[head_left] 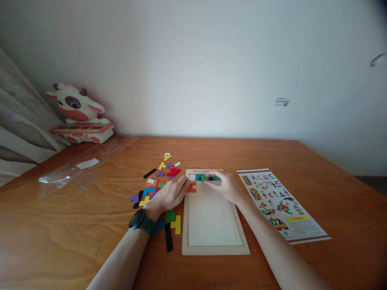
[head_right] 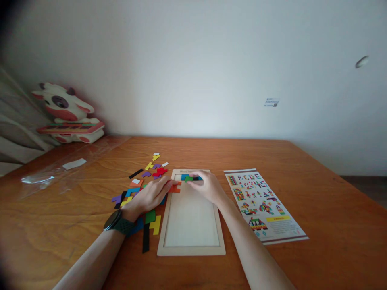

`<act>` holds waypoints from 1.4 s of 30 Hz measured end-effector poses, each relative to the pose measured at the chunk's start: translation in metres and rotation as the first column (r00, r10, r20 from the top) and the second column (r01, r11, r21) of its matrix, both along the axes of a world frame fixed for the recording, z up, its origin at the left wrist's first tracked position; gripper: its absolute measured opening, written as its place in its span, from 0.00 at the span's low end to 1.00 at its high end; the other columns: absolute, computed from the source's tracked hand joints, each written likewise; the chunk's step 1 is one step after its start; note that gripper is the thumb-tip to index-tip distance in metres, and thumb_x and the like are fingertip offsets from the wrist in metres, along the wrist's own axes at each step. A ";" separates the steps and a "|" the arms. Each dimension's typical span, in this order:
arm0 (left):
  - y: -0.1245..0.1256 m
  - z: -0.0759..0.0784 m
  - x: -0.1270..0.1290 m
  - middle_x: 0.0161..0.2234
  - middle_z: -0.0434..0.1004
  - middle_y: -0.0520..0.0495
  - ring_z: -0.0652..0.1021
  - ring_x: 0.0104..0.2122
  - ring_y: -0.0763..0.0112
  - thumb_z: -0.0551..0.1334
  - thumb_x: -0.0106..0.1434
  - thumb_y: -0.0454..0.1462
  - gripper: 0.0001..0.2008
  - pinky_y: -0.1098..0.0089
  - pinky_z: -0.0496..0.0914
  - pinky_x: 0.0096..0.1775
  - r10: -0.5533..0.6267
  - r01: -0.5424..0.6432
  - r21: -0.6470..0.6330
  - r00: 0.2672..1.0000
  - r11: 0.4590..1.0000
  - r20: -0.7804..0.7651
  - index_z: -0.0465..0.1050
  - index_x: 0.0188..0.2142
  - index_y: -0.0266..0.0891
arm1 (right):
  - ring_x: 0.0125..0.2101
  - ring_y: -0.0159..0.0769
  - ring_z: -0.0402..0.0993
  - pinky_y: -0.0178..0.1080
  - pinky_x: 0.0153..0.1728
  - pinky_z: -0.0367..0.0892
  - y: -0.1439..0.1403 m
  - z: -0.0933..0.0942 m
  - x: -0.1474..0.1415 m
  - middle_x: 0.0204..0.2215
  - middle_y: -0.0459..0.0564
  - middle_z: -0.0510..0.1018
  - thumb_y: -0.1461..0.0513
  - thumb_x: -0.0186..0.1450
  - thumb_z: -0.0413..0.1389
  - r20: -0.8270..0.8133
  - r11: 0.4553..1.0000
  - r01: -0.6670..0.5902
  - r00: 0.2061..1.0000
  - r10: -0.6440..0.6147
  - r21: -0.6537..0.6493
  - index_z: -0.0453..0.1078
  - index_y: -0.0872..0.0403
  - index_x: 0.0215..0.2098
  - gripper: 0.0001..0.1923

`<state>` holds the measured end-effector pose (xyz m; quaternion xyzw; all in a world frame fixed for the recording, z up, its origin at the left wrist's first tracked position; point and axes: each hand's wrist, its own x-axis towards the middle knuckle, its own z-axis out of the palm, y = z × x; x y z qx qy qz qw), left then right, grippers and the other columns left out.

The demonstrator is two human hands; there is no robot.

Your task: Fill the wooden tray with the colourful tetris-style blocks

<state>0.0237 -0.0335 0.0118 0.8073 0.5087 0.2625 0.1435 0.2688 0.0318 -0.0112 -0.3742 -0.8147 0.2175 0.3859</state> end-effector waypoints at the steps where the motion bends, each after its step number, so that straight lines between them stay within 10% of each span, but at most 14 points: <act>1: 0.000 0.001 0.000 0.32 0.78 0.47 0.79 0.33 0.64 0.47 0.75 0.43 0.15 0.68 0.70 0.36 -0.009 0.009 -0.012 1.000 1.000 0.010 0.69 0.39 0.43 | 0.42 0.40 0.82 0.43 0.46 0.74 0.004 0.001 -0.006 0.42 0.49 0.85 0.60 0.63 0.64 -0.017 1.000 0.014 1.000 -0.014 -0.003 0.76 0.50 0.44 0.11; 9: 0.004 -0.003 0.001 0.31 0.72 0.46 0.73 0.32 0.63 0.46 0.75 0.40 0.14 0.66 0.65 0.35 0.113 -0.117 0.107 0.993 0.987 0.041 0.60 0.33 0.42 | 0.41 0.41 0.82 0.41 0.43 0.73 0.026 0.003 -0.052 0.40 0.51 0.85 0.63 0.61 0.67 0.140 0.980 -0.133 0.978 0.154 -0.151 0.78 0.52 0.43 0.11; 18: 0.004 -0.004 0.002 0.33 0.74 0.45 0.75 0.35 0.62 0.47 0.75 0.40 0.14 0.65 0.67 0.38 0.108 -0.109 0.113 0.994 0.988 0.013 0.64 0.35 0.41 | 0.48 0.46 0.76 0.49 0.52 0.69 0.015 -0.006 -0.050 0.47 0.54 0.82 0.61 0.69 0.58 0.379 0.956 -0.170 0.923 0.068 0.241 0.82 0.51 0.37 0.09; 42: -0.002 0.000 0.005 0.39 0.80 0.44 0.80 0.40 0.64 0.50 0.74 0.40 0.14 0.68 0.72 0.44 -0.181 0.184 0.038 0.981 0.982 -0.072 0.74 0.45 0.43 | 0.46 0.43 0.76 0.47 0.51 0.69 0.001 -0.015 0.004 0.44 0.51 0.82 0.65 0.68 0.55 0.164 0.962 0.070 0.979 -0.117 0.266 0.75 0.49 0.46 0.11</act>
